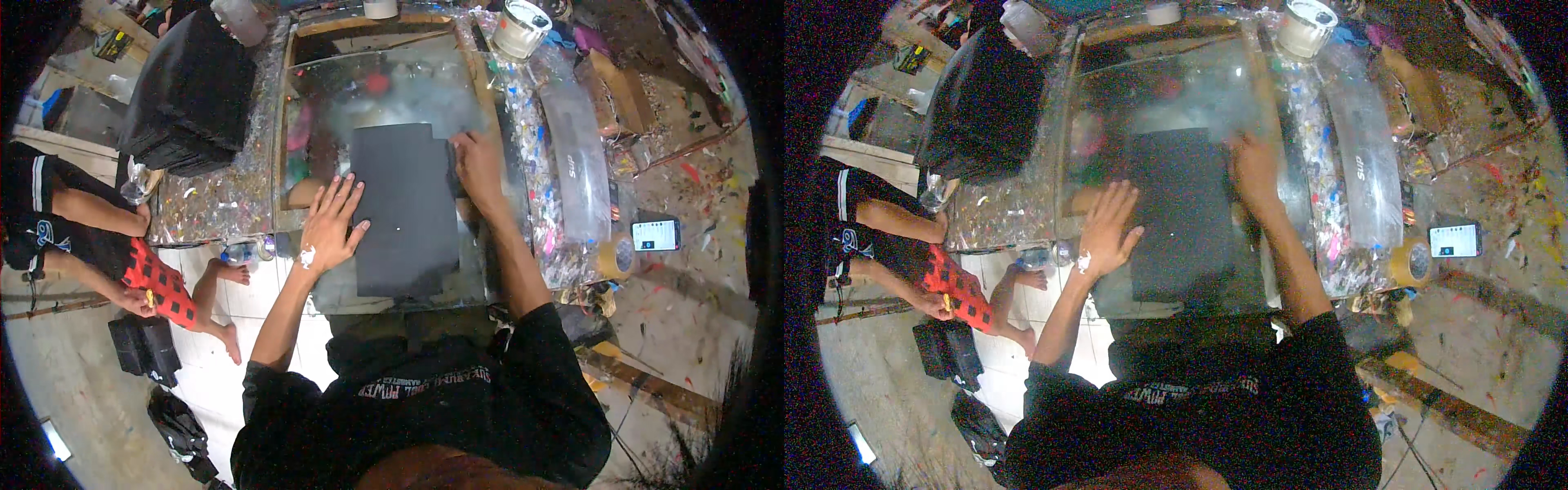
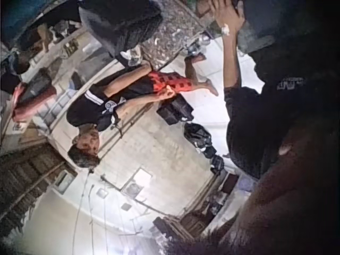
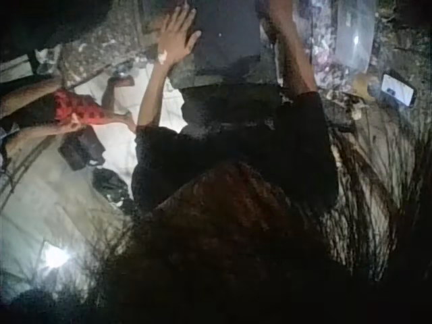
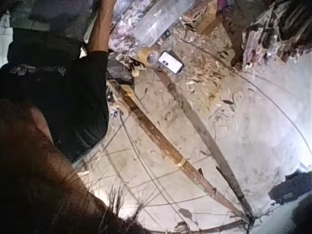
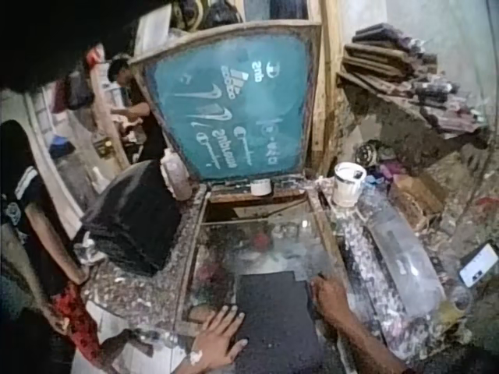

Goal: The person prepares and applies ink onto a screen printing frame, aligns a piece of material on the printing table using a ruler, applies white tape borders, and presses the screen frame down to print a logo onto the material.

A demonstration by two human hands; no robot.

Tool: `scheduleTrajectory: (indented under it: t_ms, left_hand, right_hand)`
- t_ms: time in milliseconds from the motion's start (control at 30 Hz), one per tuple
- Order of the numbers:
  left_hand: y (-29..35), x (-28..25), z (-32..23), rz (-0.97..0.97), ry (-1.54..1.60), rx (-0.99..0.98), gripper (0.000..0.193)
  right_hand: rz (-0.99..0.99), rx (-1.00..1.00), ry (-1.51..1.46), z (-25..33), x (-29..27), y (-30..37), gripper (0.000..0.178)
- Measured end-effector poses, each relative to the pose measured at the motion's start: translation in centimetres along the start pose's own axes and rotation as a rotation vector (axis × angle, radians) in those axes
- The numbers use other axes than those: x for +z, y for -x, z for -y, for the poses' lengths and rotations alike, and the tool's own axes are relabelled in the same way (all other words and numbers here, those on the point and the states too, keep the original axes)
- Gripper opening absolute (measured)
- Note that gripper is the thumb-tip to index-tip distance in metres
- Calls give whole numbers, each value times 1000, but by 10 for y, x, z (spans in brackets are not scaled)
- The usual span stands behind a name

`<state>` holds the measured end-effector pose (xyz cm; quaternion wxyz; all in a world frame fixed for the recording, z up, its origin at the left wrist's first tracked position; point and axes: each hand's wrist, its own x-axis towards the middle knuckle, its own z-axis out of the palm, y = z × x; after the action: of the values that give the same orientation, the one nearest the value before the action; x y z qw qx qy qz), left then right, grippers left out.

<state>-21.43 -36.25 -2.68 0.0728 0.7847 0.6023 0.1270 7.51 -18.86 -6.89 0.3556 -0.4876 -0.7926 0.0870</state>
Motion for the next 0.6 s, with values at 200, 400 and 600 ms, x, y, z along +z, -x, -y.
scheduleTrajectory:
  t_ms: [200,400,600]
  left_hand:
    - [0,-1,-2,-2,15,-5,69]
    - [-1,-1,-2,-10,9,-2,68]
    - [0,-1,-1,-25,19,11,68]
  right_hand:
    - [15,-25,97,-1,-1,1,16]
    - [-38,-106,125,7,-6,3,21]
    - [16,-76,163,8,-6,4,20]
